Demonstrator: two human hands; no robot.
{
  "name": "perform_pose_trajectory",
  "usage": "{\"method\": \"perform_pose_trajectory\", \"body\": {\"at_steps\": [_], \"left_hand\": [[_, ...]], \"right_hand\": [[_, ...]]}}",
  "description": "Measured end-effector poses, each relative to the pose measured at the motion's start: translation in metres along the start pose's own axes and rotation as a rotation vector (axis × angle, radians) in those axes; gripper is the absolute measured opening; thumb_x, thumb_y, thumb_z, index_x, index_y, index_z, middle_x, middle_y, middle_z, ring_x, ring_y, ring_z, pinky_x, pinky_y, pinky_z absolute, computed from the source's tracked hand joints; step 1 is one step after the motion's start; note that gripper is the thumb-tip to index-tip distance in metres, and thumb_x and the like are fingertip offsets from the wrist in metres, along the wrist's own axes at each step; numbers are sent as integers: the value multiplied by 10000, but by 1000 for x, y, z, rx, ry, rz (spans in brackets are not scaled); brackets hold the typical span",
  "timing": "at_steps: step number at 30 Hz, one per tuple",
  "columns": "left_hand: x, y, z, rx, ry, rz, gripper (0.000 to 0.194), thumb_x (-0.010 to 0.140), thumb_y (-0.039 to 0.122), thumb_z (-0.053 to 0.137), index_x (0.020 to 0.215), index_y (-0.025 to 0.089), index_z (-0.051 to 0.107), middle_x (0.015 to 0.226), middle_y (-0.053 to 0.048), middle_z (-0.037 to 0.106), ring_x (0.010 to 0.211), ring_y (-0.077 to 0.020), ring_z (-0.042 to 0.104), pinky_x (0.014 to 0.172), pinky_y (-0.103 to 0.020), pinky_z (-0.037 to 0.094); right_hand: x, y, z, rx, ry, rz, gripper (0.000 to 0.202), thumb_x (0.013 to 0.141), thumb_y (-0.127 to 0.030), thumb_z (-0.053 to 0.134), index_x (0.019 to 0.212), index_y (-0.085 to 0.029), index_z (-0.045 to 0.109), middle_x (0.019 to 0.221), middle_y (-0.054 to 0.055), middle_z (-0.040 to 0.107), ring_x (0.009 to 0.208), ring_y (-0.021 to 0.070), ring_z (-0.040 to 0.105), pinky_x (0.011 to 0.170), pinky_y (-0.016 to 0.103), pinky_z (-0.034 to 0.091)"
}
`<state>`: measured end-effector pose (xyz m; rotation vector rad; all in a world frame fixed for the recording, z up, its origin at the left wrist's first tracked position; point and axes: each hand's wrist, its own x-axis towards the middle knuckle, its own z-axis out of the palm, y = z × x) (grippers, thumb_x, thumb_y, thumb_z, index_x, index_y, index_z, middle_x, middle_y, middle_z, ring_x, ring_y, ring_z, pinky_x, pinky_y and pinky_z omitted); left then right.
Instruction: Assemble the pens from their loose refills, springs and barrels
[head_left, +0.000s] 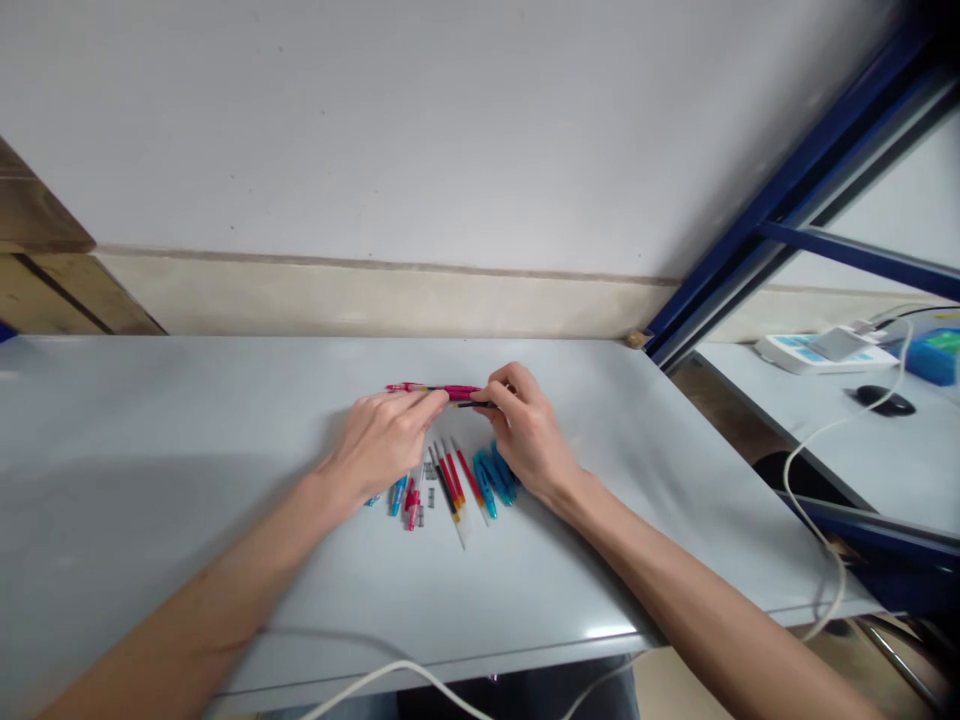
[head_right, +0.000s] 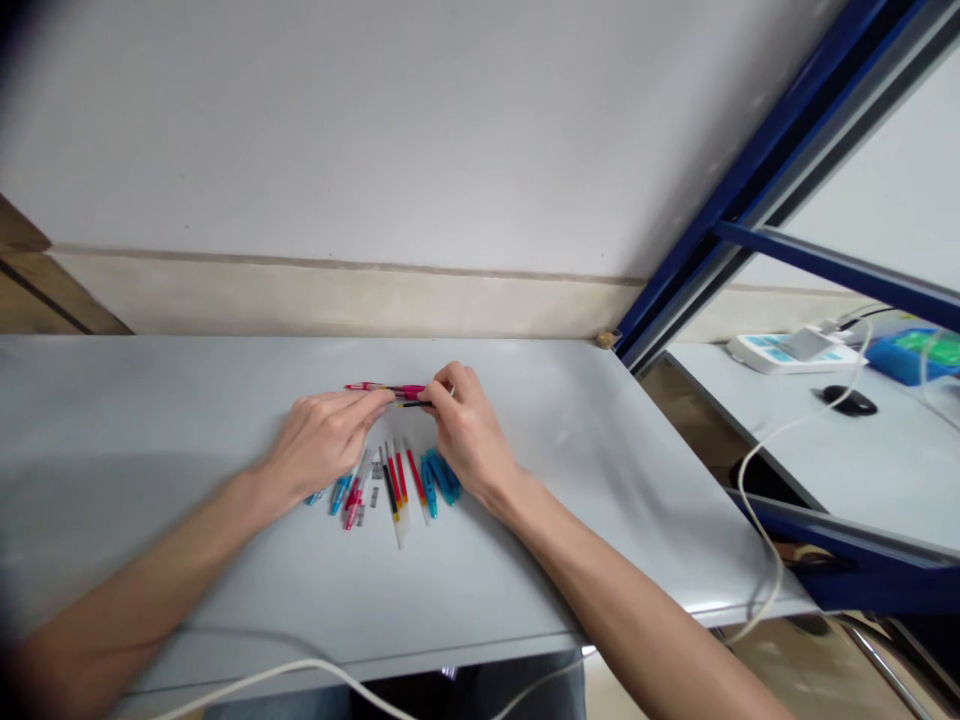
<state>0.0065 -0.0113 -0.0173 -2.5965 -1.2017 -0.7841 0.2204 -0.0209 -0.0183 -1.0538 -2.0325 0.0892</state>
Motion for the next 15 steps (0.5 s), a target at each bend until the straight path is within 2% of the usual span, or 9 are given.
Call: {"method": "perform_pose_trajectory", "body": {"at_steps": [4, 7, 9, 12, 13, 15], "left_hand": [[2, -2, -3, 20, -40, 25, 233, 1052, 301, 454, 963, 213, 650, 895, -29, 730, 821, -202, 687, 669, -314, 448], [4, 3, -2, 78, -116, 33, 208, 1001, 140, 447, 903, 197, 622, 877, -40, 698, 836, -214, 671, 659, -322, 432], [5, 7, -1, 81, -163, 23, 240, 905, 20, 452, 916, 195, 615, 896, -40, 694, 823, -214, 664, 639, -325, 407], [6, 5, -1, 45, -189, -41, 320, 816, -39, 440, 926, 207, 612, 915, -31, 701, 801, -208, 656, 618, -323, 363], [6, 1, -2, 32, -186, -75, 327, 803, -41, 434, 913, 213, 609, 913, -28, 703, 800, -207, 653, 611, -322, 345], [5, -9, -4, 5, -171, -164, 321, 780, -35, 435, 879, 224, 597, 892, -17, 701, 788, -204, 644, 596, -320, 310]], "right_hand": [[1, 0, -3, 23, -145, -37, 291, 1021, -96, 405, 1145, -225, 634, 1015, 84, 576, 925, 217, 556, 815, 362, 499], [0, -2, 1, -20, -224, -56, 206, 1043, -193, 461, 1136, -208, 645, 1003, 84, 592, 917, 221, 556, 828, 366, 499], [1, -2, 3, -44, -223, -36, 195, 1045, -208, 470, 1056, -193, 665, 973, 80, 595, 887, 214, 554, 801, 351, 492], [6, 8, -5, -50, -197, -14, 212, 1033, -172, 477, 977, -184, 681, 928, 71, 603, 859, 205, 565, 783, 333, 475], [8, 14, -11, -51, -163, -4, 205, 1022, -160, 491, 953, -183, 682, 918, 68, 609, 856, 203, 572, 785, 330, 469], [13, 27, -24, -56, -17, 57, 199, 992, -125, 518, 887, -184, 677, 895, 59, 618, 850, 198, 585, 789, 323, 456]]}}
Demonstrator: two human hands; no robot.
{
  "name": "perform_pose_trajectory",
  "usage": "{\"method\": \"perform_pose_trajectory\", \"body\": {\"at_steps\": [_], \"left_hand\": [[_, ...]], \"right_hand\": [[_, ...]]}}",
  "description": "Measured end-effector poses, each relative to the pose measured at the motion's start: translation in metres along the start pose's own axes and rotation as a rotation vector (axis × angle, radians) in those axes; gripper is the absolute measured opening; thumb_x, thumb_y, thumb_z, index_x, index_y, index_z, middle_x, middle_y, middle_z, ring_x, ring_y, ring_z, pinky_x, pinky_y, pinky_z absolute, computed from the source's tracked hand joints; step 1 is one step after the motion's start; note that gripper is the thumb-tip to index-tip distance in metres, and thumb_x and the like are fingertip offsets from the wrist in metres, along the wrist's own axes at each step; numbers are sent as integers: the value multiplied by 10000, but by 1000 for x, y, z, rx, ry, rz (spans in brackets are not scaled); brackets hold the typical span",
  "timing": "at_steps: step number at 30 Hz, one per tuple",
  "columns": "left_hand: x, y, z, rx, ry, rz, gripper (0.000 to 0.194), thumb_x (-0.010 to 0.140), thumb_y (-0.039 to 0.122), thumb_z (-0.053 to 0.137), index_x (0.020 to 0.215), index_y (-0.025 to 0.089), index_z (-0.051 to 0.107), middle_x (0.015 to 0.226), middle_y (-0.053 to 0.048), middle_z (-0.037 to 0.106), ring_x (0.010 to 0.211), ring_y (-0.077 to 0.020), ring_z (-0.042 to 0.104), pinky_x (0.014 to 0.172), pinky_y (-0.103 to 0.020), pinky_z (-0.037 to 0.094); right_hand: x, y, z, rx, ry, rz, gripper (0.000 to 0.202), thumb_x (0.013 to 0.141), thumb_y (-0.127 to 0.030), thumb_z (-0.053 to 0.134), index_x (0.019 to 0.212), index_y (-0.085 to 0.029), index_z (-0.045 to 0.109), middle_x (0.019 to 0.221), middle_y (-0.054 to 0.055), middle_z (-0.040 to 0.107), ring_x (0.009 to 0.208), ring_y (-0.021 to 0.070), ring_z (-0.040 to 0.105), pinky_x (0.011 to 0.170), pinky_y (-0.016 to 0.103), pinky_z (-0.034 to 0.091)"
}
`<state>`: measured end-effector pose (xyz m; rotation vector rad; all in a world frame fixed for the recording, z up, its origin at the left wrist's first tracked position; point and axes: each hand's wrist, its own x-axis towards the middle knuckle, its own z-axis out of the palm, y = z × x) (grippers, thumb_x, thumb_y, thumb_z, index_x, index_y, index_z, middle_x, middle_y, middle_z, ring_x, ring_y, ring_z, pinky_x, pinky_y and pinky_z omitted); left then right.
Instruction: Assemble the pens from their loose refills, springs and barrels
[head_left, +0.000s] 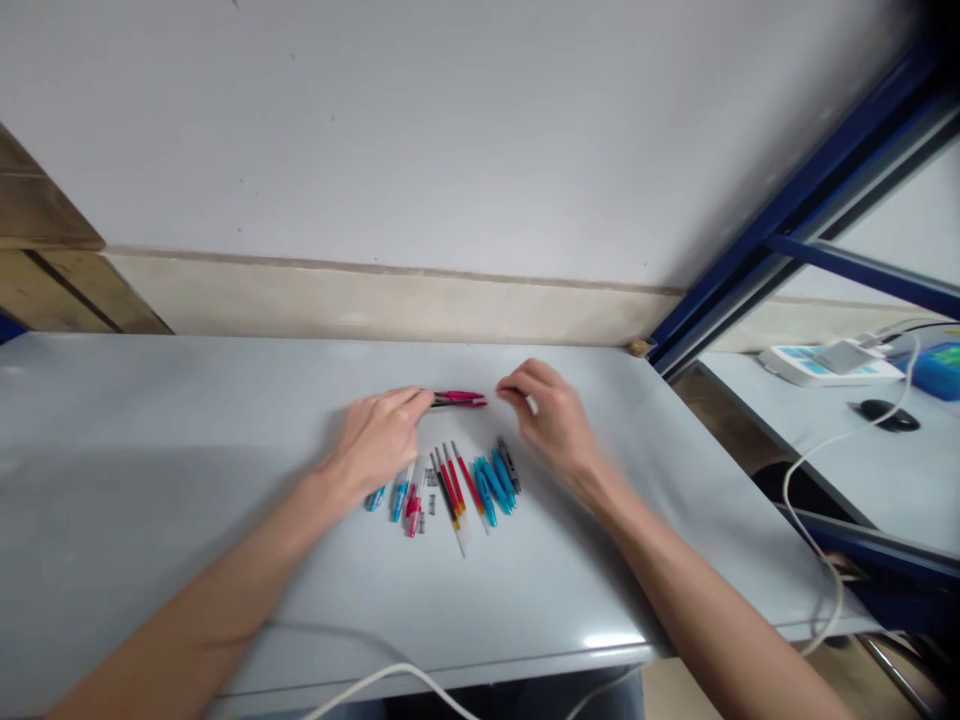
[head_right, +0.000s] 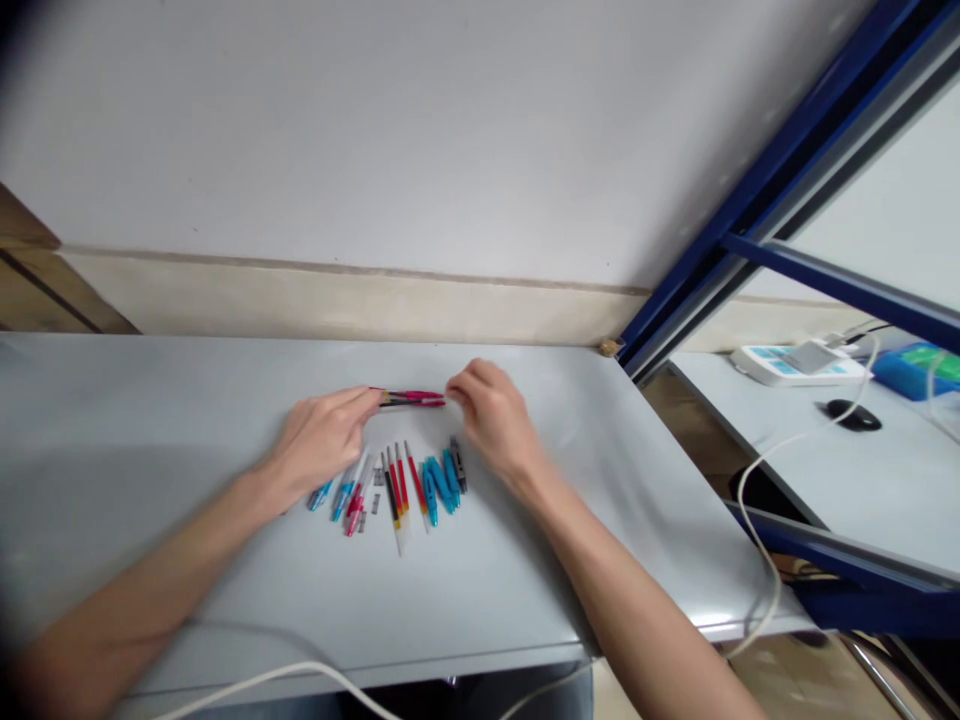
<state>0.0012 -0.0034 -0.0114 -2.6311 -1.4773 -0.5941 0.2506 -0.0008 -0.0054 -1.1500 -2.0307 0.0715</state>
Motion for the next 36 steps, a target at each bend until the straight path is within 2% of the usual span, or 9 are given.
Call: {"method": "perform_pose_trajectory", "body": {"at_steps": [2, 5, 9, 12, 16, 20, 26, 30, 36], "left_hand": [[0, -11, -2, -26, 33, -80, 263, 792, -1, 450, 837, 227, 574, 843, -13, 685, 764, -204, 627, 593, -319, 290], [0, -23, -4, -35, 78, -131, 208, 845, 53, 445, 821, 230, 552, 815, -15, 663, 733, -203, 598, 598, -320, 270], [0, -22, -1, -67, 54, -94, 201, 875, 73, 428, 825, 229, 544, 825, -15, 664, 721, -197, 587, 607, -316, 269], [1, -18, -1, -80, 22, -70, 209, 889, 77, 418, 841, 228, 553, 838, -14, 674, 721, -194, 596, 610, -315, 279], [2, -16, -4, -58, -10, -33, 215, 916, 100, 423, 888, 230, 592, 899, -22, 701, 777, -202, 634, 608, -322, 288], [1, -16, -5, -55, -20, -24, 223, 931, 123, 428, 915, 226, 625, 906, -31, 717, 799, -211, 653, 619, -321, 310], [-1, -10, -2, -117, -32, -31, 258, 928, 128, 432, 962, 228, 667, 952, -28, 741, 807, -206, 663, 632, -311, 343], [-2, -7, -4, -140, -29, -23, 259, 930, 129, 427, 941, 221, 669, 917, -36, 733, 784, -207, 654, 630, -311, 347], [-3, -5, -4, -154, -36, -30, 275, 906, 104, 427, 949, 226, 670, 909, -34, 728, 767, -201, 648, 627, -300, 346]], "right_hand": [[4, 10, -10, 31, 121, 80, 174, 975, -126, 546, 862, -181, 666, 879, 50, 622, 793, 178, 587, 752, 302, 448], [5, 3, -13, 101, 100, 91, 177, 982, -171, 559, 831, -179, 651, 836, 40, 623, 725, 158, 562, 683, 278, 416], [-4, -35, 2, 198, -212, 25, 319, 1040, -290, 506, 776, -178, 645, 665, 1, 574, 591, 130, 488, 626, 268, 372], [-11, -55, 12, 301, -417, -53, 290, 1050, -280, 501, 860, -174, 694, 791, 35, 662, 685, 140, 565, 679, 260, 408], [-14, -58, 13, 366, -569, -64, 184, 1007, -142, 534, 1043, -196, 706, 913, 39, 714, 774, 144, 621, 737, 252, 439], [-12, -54, 11, 394, -600, -7, 98, 963, -139, 624, 944, -188, 707, 785, 3, 675, 676, 124, 576, 686, 241, 436], [-12, -55, 12, 511, -598, -42, 189, 986, -134, 571, 947, -181, 750, 946, 59, 723, 853, 162, 656, 815, 297, 503], [-12, -52, 11, 524, -604, 62, 151, 960, -141, 598, 964, -192, 740, 870, 29, 715, 777, 149, 641, 759, 291, 515], [-11, -50, 9, 564, -576, 70, 116, 922, -133, 661, 852, -178, 742, 883, 36, 656, 766, 140, 634, 739, 289, 530]]}}
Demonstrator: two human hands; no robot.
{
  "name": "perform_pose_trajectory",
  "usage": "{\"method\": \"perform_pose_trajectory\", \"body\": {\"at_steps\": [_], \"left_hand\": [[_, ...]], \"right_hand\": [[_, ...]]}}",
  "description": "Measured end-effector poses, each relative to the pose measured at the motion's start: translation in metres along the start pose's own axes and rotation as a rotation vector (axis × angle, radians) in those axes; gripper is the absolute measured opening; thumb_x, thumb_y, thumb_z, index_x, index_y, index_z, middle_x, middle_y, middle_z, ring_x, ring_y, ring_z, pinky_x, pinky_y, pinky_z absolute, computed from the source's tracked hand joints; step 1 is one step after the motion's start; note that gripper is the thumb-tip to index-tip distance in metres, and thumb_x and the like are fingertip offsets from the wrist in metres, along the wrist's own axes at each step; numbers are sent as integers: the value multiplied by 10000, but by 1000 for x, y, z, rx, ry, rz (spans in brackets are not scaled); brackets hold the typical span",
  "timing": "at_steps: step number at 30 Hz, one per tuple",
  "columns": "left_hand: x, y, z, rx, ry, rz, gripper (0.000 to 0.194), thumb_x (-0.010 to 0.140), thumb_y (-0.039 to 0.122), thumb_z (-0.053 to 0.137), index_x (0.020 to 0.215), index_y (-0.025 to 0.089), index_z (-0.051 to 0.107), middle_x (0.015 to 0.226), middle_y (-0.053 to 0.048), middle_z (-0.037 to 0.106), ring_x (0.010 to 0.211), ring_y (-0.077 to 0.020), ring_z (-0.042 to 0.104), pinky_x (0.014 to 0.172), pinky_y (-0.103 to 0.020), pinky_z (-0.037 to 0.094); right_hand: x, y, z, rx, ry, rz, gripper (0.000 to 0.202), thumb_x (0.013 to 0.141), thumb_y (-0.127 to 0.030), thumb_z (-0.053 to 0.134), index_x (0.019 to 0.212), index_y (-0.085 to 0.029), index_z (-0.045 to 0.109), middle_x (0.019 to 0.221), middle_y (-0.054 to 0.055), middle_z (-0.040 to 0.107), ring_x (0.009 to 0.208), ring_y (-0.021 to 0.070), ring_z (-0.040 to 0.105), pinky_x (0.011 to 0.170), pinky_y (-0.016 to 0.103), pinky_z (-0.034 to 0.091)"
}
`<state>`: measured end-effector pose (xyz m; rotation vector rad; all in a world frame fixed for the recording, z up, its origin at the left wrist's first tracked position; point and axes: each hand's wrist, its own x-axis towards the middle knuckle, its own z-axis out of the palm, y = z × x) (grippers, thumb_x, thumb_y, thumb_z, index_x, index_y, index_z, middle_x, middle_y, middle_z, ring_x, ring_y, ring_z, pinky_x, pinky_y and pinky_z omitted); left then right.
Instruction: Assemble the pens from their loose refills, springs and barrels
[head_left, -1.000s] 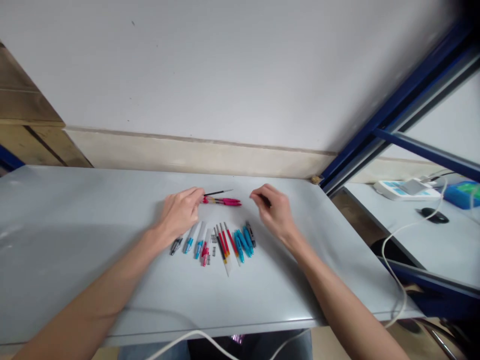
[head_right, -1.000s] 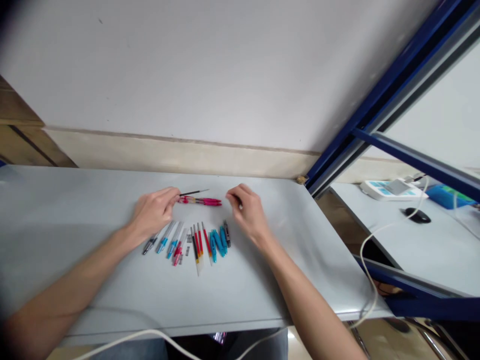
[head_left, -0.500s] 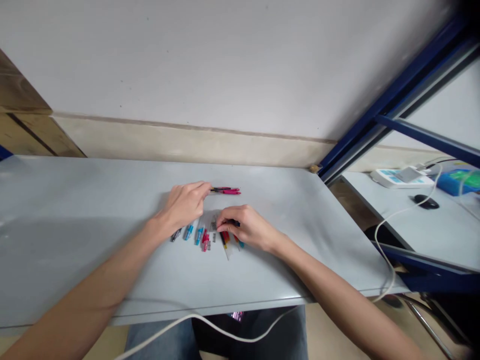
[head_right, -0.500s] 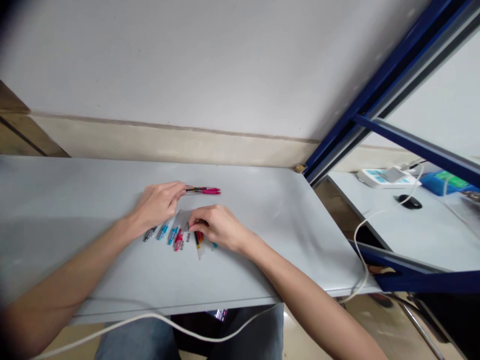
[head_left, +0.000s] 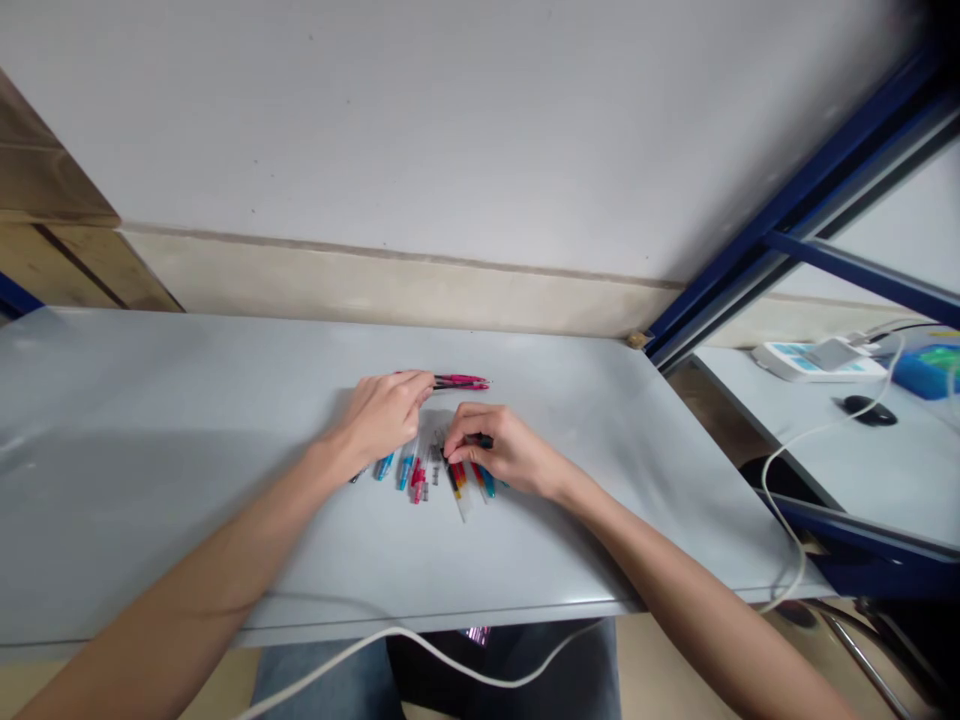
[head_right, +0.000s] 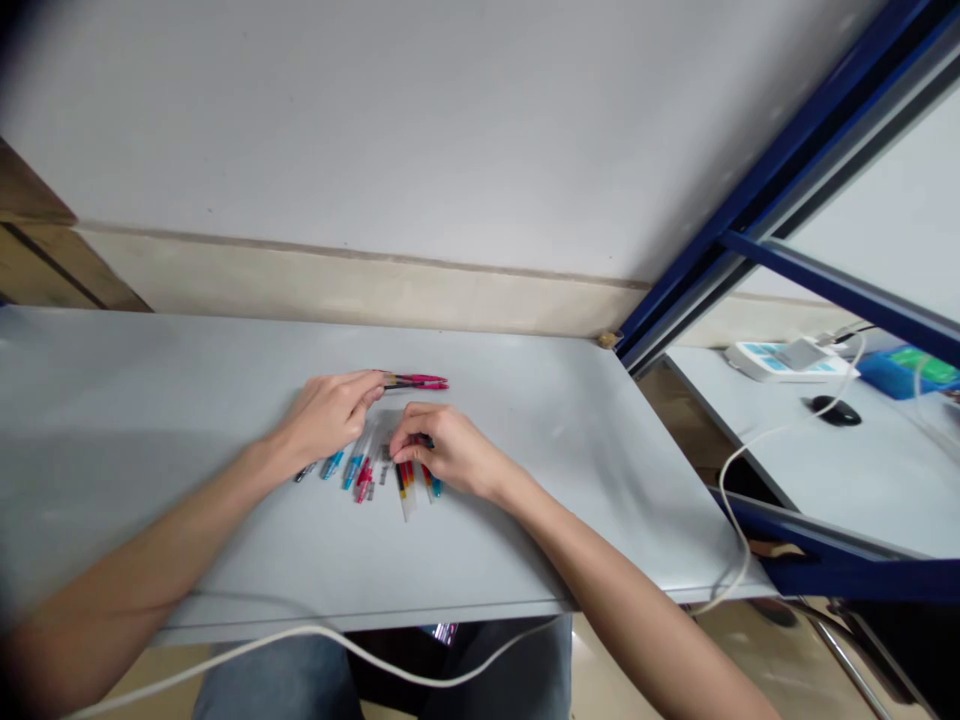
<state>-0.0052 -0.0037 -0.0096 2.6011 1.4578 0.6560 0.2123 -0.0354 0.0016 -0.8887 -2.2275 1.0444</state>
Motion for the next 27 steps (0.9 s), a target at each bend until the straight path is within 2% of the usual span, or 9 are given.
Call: {"method": "perform_pose_trajectory", "body": {"at_steps": [5, 7, 9, 11, 13, 16, 19, 23, 27], "left_hand": [[-1, 1, 5, -9, -6, 5, 266, 935, 116, 424, 959, 241, 657, 863, -5, 726, 725, -195, 650, 602, -297, 326], [-1, 1, 6, -6, -8, 7, 261, 943, 117, 425, 955, 241, 655, 872, -5, 732, 735, -198, 659, 601, -299, 328], [-1, 2, 6, 1, -3, 5, 252, 957, 133, 432, 969, 238, 662, 913, -13, 744, 767, -204, 674, 608, -300, 339], [-1, 2, 6, 7, 6, -4, 249, 971, 153, 436, 994, 236, 670, 947, -24, 752, 789, -210, 687, 616, -301, 354], [-1, 2, 6, -2, 16, -14, 255, 980, 165, 432, 1021, 231, 675, 962, -34, 755, 799, -214, 695, 629, -304, 377], [-1, 1, 8, -25, 34, -25, 271, 992, 179, 418, 1057, 227, 678, 963, -42, 758, 813, -218, 701, 653, -308, 406], [-1, 1, 9, -24, 51, -30, 272, 1005, 203, 417, 1066, 227, 681, 959, -41, 762, 803, -215, 701, 650, -303, 406], [-1, 2, 9, -44, 76, -23, 268, 1016, 225, 415, 1074, 222, 678, 974, -50, 760, 822, -211, 698, 682, -300, 429], [-2, 3, 10, -91, 96, 9, 270, 1023, 228, 409, 1061, 212, 676, 946, -46, 749, 815, -195, 688, 716, -293, 445]], "right_hand": [[-1, -1, 7, -35, -47, -17, 90, 920, -138, 680, 896, -192, 748, 906, 31, 658, 780, 142, 638, 764, 291, 536], [-1, -2, 5, -105, 2, -31, 65, 926, -170, 686, 943, -198, 742, 922, 36, 674, 822, 157, 636, 789, 300, 520], [-1, -2, -4, -149, 131, -33, 78, 948, -199, 650, 959, -192, 727, 932, 46, 692, 850, 170, 634, 800, 302, 500], [-2, 0, -18, -176, 314, 11, 126, 964, -215, 593, 924, -178, 706, 891, 44, 700, 800, 165, 619, 759, 288, 475], [-4, 6, -34, -238, 457, 155, 155, 962, -229, 559, 902, -174, 690, 766, 18, 663, 697, 155, 571, 676, 272, 433], [-8, 20, -48, -411, 402, 365, 161, 935, -197, 533, 861, -186, 676, 678, 6, 635, 594, 145, 512, 602, 271, 364], [-12, 29, -49, -581, 349, 497, 204, 878, -102, 511, 747, -188, 641, 622, 19, 612, 535, 141, 478, 567, 281, 304], [-13, 28, -43, -684, 354, 449, 215, 825, -67, 539, 665, -197, 602, 591, 29, 589, 542, 152, 473, 552, 288, 277], [-11, 20, -37, -681, 282, 488, 277, 854, -170, 597, 592, -212, 517, 556, 12, 547, 537, 153, 439, 559, 292, 270]]}}
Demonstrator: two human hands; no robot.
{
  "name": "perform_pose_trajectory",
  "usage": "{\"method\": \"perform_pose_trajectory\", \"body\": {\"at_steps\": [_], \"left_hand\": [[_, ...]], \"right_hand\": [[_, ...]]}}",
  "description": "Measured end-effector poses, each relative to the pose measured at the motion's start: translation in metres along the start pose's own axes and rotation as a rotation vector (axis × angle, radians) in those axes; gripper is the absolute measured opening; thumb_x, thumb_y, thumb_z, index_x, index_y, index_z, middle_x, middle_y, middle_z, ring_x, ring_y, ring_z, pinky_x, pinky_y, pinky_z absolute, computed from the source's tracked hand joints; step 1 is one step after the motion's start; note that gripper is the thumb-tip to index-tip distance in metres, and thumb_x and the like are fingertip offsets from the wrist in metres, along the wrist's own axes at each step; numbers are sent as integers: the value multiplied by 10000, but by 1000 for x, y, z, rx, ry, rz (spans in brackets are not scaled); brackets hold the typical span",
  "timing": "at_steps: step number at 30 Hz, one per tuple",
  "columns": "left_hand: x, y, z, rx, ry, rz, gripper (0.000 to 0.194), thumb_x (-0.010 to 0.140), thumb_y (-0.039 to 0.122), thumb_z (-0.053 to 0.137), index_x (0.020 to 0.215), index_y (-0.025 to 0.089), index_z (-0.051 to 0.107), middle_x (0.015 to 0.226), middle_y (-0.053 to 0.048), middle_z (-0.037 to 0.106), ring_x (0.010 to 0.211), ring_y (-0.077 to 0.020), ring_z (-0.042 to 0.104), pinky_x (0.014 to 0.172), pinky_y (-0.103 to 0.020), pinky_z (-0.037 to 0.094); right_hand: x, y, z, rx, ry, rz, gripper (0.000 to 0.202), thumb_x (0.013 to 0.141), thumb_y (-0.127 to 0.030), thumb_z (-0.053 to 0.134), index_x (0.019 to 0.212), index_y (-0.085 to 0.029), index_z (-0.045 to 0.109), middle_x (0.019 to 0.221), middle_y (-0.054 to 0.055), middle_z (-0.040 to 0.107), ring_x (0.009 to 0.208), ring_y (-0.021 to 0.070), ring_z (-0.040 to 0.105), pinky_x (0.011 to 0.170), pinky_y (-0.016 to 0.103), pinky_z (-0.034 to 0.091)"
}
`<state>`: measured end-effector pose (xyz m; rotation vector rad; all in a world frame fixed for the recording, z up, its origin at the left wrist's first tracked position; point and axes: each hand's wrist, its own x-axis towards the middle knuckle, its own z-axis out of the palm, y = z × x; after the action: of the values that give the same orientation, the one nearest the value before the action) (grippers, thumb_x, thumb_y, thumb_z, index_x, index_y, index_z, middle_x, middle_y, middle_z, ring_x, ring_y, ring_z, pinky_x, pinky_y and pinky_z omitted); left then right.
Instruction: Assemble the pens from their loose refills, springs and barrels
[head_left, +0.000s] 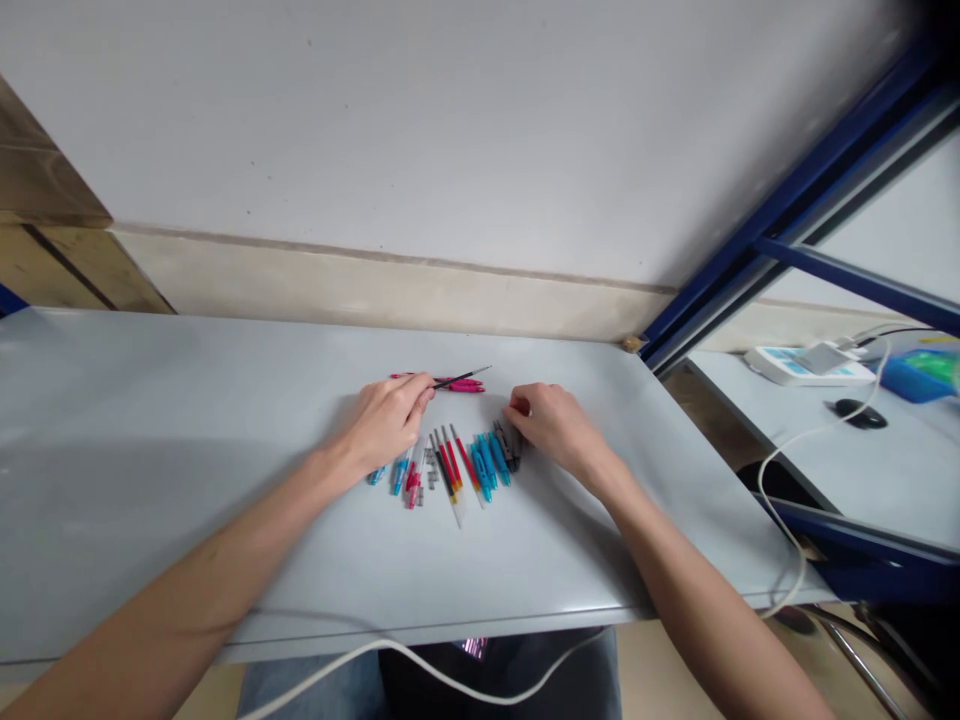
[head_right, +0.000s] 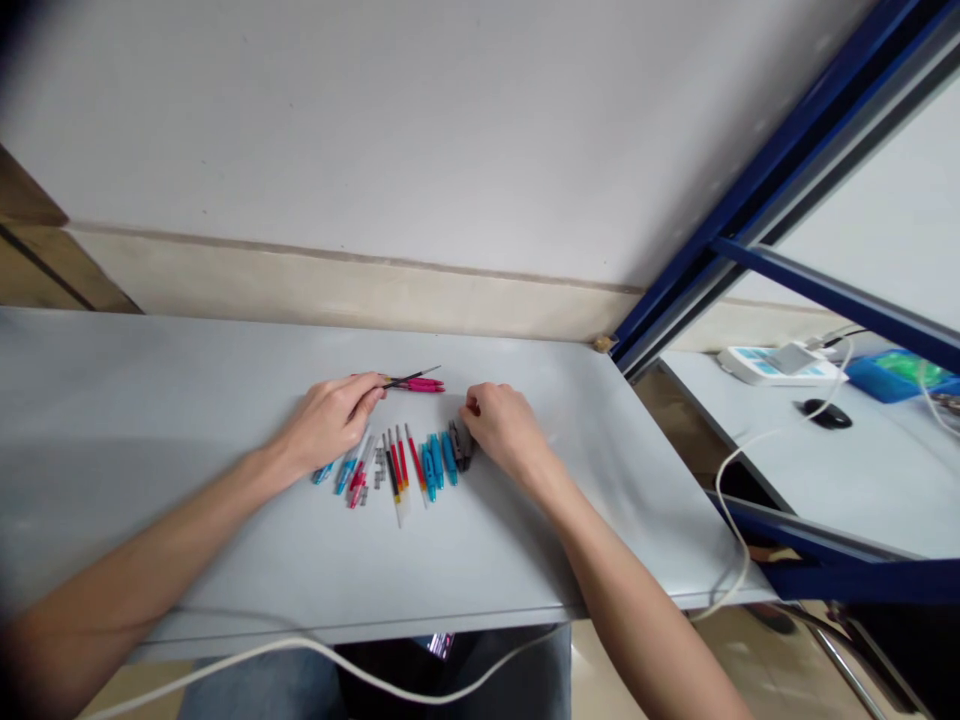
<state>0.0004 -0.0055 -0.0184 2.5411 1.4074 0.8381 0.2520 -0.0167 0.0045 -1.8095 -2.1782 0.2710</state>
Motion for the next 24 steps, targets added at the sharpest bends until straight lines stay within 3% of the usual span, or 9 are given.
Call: {"method": "perform_pose_trajectory", "body": {"at_steps": [4, 7, 10, 15, 18, 21, 24], "left_hand": [[-1, 3, 0, 37, 71, -15, 259, 1030, 275, 426, 1031, 214, 677, 842, -31, 733, 750, -188, 670, 689, -293, 429], [0, 5, 0, 53, 143, 26, 264, 1031, 282, 427, 991, 206, 677, 765, -23, 714, 707, -186, 654, 708, -306, 437], [0, 7, 2, 20, 190, 89, 258, 1035, 271, 436, 1008, 199, 681, 823, -33, 747, 742, -191, 675, 762, -329, 464], [0, 10, 3, 2, 199, 215, 233, 1030, 218, 465, 1035, 189, 696, 985, -54, 787, 871, -206, 720, 829, -360, 492], [0, 12, 1, 27, 183, 282, 227, 1026, 194, 474, 1018, 182, 701, 943, -50, 785, 842, -203, 724, 811, -363, 494], [0, 14, -1, 43, 188, 302, 223, 1031, 190, 475, 1042, 183, 697, 895, -42, 774, 812, -197, 720, 797, -361, 497], [-2, 14, -1, 12, 185, 297, 297, 1040, 213, 485, 1316, 205, 593, 928, -37, 774, 814, -178, 716, 810, -338, 514]], "right_hand": [[-3, -9, 4, 16, -1, 24, 364, 938, -273, 575, 595, -216, 467, 542, 6, 507, 518, 150, 396, 558, 298, 250], [-3, -11, 8, 39, 35, 20, 379, 978, -318, 553, 618, -215, 499, 551, 7, 509, 526, 154, 412, 564, 298, 247], [0, -9, 10, 135, 74, 20, 350, 986, -341, 543, 664, -209, 577, 573, 4, 534, 552, 158, 446, 579, 292, 280], [3, -13, 14, 822, 92, -48, 262, 911, -424, 666, 994, -185, 735, 777, 25, 669, 639, 144, 518, 607, 275, 413], [0, -22, 18, 1181, 49, -6, 314, 831, -428, 775, 1026, -183, 752, 785, 32, 693, 639, 139, 543, 570, 265, 443], [-2, -27, 19, 1352, 48, 52, 276, 817, -427, 796, 926, -176, 761, 783, 54, 709, 675, 153, 593, 557, 258, 466], [-1, -24, 17, 1382, 148, 111, 288, 846, -457, 762, 885, -172, 742, 813, 74, 716, 704, 165, 618, 551, 256, 472]]}}
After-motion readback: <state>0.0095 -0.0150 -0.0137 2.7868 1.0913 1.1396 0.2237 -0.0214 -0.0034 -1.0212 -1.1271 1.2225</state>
